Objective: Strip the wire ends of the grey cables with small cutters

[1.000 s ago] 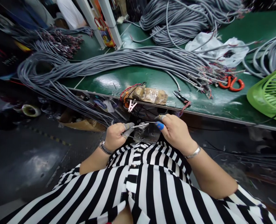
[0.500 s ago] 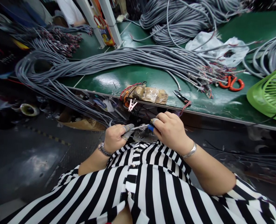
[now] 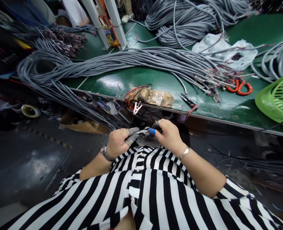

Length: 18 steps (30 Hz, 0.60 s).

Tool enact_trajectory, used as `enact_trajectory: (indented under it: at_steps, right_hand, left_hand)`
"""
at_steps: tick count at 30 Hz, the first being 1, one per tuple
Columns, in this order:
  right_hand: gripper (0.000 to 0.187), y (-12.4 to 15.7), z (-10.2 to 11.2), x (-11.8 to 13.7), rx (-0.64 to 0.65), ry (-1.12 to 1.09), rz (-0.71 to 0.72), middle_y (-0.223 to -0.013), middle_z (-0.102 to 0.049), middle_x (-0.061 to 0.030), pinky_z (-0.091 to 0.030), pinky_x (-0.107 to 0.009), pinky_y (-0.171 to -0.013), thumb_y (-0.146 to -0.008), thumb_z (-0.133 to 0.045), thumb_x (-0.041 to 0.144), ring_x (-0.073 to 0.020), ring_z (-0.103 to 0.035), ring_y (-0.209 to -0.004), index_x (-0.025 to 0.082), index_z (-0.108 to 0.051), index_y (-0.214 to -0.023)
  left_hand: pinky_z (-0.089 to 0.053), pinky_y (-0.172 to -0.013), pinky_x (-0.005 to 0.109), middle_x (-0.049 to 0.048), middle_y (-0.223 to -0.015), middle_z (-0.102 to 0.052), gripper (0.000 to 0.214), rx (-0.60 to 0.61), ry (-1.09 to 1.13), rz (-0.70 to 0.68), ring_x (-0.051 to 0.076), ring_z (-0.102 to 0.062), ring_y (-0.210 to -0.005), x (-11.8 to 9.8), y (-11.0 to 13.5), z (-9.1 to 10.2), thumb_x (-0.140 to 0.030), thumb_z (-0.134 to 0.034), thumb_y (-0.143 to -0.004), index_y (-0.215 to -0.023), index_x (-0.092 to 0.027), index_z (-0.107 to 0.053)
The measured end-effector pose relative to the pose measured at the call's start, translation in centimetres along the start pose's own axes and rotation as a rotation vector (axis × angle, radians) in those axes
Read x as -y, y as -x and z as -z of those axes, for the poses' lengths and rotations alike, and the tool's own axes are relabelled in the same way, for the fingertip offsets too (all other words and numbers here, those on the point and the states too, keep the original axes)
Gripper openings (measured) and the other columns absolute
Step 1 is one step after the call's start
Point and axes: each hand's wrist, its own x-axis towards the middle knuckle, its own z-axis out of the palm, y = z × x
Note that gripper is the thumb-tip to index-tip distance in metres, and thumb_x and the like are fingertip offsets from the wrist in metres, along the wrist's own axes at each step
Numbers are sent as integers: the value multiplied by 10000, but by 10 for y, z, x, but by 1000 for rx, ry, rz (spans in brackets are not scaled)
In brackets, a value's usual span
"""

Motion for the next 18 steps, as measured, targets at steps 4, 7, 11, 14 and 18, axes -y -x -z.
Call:
enact_trajectory:
  at_steps: [4,7,11,14,18]
  right_hand:
    - [175,1,2,2,-4,32,51,-703,-515,-27,-372,-285,-618,-836,-564,306,-163,-476,-668,195,-517,-709]
    - [166,1,6,1,13,-8,48,-708,-547,-32,-393,-290,-629,-837,-567,317,-166,-499,-677,193,-556,-727]
    - [174,3,2,0,16,-133,-72,-715,-596,-29,-417,-290,-611,-825,-587,347,-158,-523,-655,192,-595,-745]
    - [202,4,-9,-2,30,-266,-225,-690,-611,-13,-433,-283,-588,-801,-609,383,-148,-529,-619,194,-590,-732]
    - [234,4,-21,-4,47,-457,-381,-654,-600,6,-440,-269,-546,-769,-633,418,-133,-517,-566,194,-568,-780]
  left_hand:
    - [-502,-636,251,46,-753,-724,222,-16,24,37,146,-659,-663,0,0,0,-296,-576,-853,-970,-158,-704]
    - [-496,-624,246,47,-731,-717,215,-9,29,32,141,-654,-650,0,-1,0,-297,-567,-858,-952,-161,-705]
    - [-465,-581,242,36,-640,-669,223,20,9,-3,130,-615,-591,-1,-2,2,-318,-538,-872,-878,-164,-700]
    - [-418,-534,242,21,-550,-599,248,39,-23,-57,123,-565,-534,-2,-4,2,-302,-524,-873,-729,-161,-667]
    - [-404,-529,247,17,-559,-593,242,75,-25,-113,121,-549,-529,-2,-3,2,-275,-520,-868,-692,-164,-643]
